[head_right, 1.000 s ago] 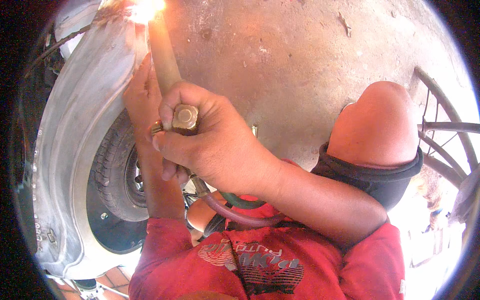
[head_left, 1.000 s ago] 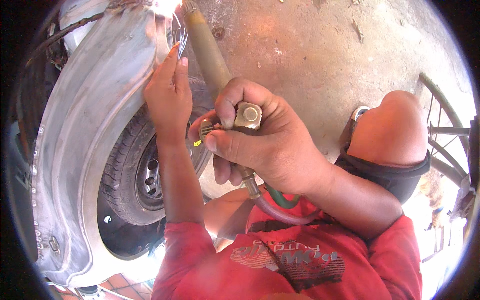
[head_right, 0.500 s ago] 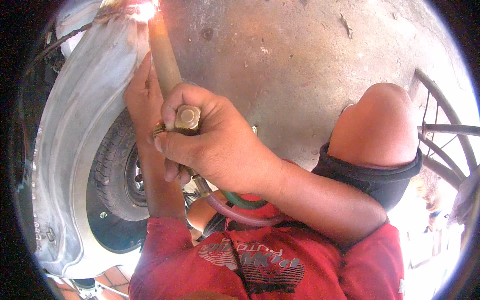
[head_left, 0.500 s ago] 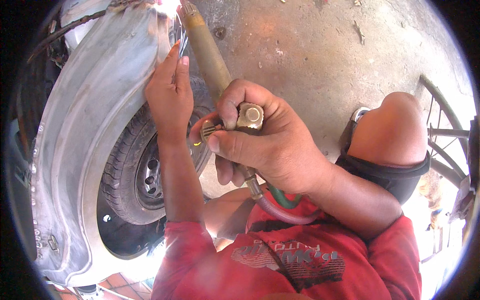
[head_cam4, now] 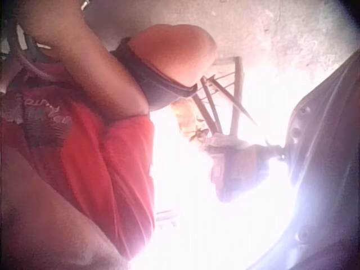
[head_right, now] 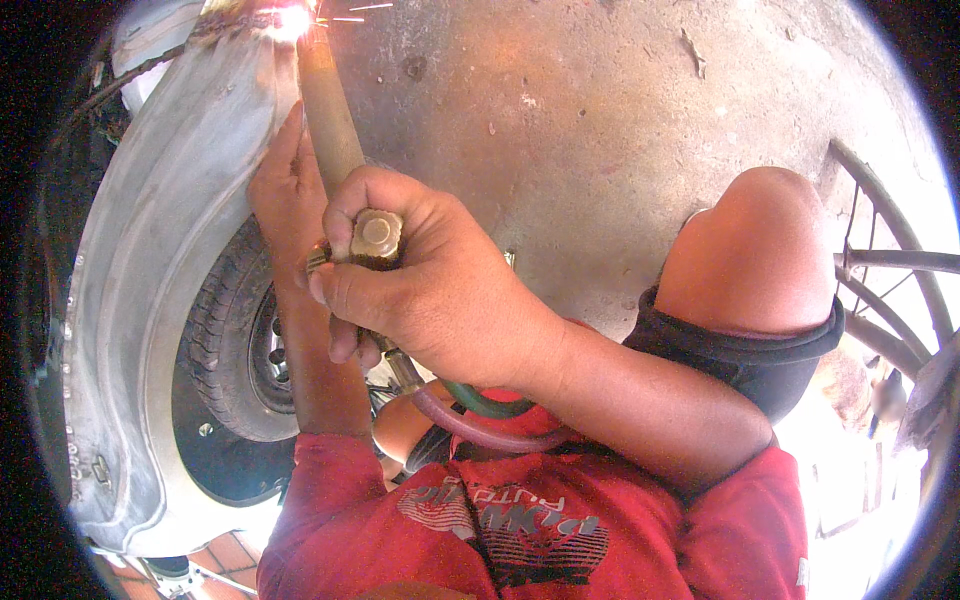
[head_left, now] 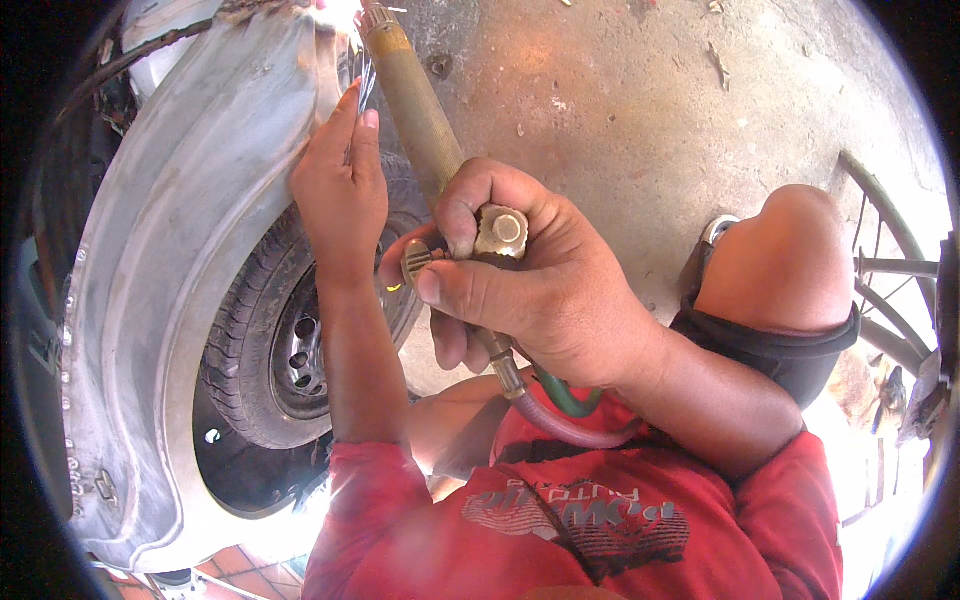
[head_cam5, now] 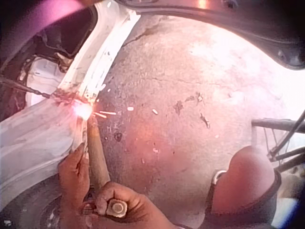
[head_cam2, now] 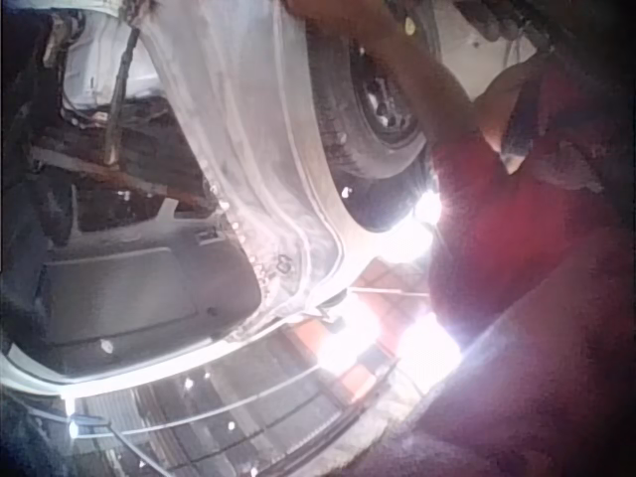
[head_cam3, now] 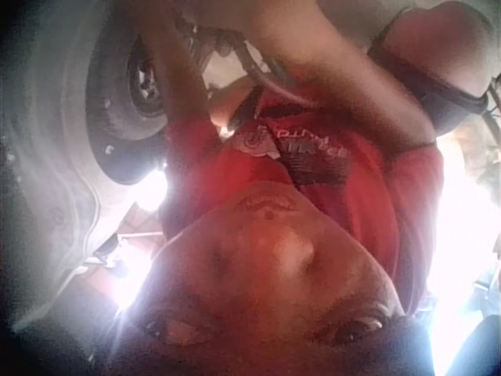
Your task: The person welds the inner wheel arch of a car using a welding torch and filler rod. They feed the rod into the molten pool while moving the torch along the seam to join metal sections.
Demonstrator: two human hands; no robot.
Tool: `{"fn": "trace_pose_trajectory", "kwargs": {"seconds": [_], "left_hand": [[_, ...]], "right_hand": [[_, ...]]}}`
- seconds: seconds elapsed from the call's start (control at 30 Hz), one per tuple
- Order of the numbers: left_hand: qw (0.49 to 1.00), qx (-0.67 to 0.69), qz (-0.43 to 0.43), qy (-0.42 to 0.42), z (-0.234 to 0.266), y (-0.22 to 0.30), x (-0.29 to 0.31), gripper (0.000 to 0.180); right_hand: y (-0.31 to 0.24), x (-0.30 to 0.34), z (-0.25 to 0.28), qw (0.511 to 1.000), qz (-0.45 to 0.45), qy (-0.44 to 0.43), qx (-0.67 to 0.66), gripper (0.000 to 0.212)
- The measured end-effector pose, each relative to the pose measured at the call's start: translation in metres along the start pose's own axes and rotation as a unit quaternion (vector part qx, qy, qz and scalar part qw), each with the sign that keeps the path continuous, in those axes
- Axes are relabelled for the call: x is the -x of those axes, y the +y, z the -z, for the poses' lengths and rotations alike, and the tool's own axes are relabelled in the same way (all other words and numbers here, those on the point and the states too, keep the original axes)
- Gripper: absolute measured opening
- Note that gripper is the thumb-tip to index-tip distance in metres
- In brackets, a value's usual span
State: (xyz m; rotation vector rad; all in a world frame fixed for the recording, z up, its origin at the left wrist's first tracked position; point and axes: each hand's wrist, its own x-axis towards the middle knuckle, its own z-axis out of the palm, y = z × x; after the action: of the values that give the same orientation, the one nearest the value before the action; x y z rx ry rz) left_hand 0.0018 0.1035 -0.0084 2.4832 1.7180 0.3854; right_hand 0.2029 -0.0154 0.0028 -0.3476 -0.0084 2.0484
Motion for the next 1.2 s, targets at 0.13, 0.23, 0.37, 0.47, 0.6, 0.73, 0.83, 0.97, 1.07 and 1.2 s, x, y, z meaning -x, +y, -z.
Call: {"fn": "trace_pose_trajectory", "kwargs": {"seconds": [0.13, 0.23, 0.37, 0.47, 0.6, 0.73, 0.83, 0.97, 1.07, 1.2], "left_hand": [[1.0, 0.022, 0.018, -0.012, 0.0, 0.0012, -0.0014, 0.031], [1.0, 0.014, -0.004, -0.002, -0.0007, 0.0027, -0.0016, 0.03], [1.0, 0.007, -0.008, 0.0, -0.0002, 0.0021, -0.0016, 0.03], [1.0, 0.007, -0.007, 0.001, 0.0002, 0.0016, -0.0013, 0.03], [1.0, -0.005, -0.005, 0.0, 0.0002, 0.0031, -0.0015, 0.03], [0.999, -0.031, -0.016, 0.0, -0.0001, 0.0016, -0.0023, 0.03], [0.999, -0.028, -0.02, 0.004, -0.0013, -0.0006, -0.0025, 0.031], [0.999, -0.03, -0.023, 0.005, -0.0017, -0.0003, -0.0034, 0.031], [1.0, -0.019, -0.017, 0.002, -0.0035, -0.0021, -0.0034, 0.031], [1.0, -0.013, 0.005, -0.001, -0.0036, -0.0015, -0.002, 0.032]], "right_hand": [[0.0048, -0.0017, 0.0016, 1.0, 0.012, -0.006, -0.015, 0.025], [0.0055, -0.0018, 0.0017, 1.0, 0.016, -0.007, -0.012, 0.025], [0.0039, -0.0008, 0.0012, 1.0, 0.008, -0.009, -0.016, 0.025], [0.0024, 0.0001, 0.0002, 1.0, 0.004, -0.01, -0.02, 0.025], [0.004, -0.0002, 0.0008, 1.0, 0.012, -0.01, -0.017, 0.025], [0.004, 0.0001, 0.0016, 1.0, 0.009, -0.01, -0.016, 0.025], [0.0029, 0.0006, 0.0013, 1.0, 0.004, -0.007, -0.018, 0.025], [0.0026, 0.0015, 0.001, 1.0, 0.01, -0.005, -0.006, 0.024], [0.0025, 0.001, 0.0021, 1.0, 0.007, -0.006, -0.006, 0.024], [0.0019, 0.0007, 0.0029, 1.0, 0.004, -0.006, -0.014, 0.024]]}}
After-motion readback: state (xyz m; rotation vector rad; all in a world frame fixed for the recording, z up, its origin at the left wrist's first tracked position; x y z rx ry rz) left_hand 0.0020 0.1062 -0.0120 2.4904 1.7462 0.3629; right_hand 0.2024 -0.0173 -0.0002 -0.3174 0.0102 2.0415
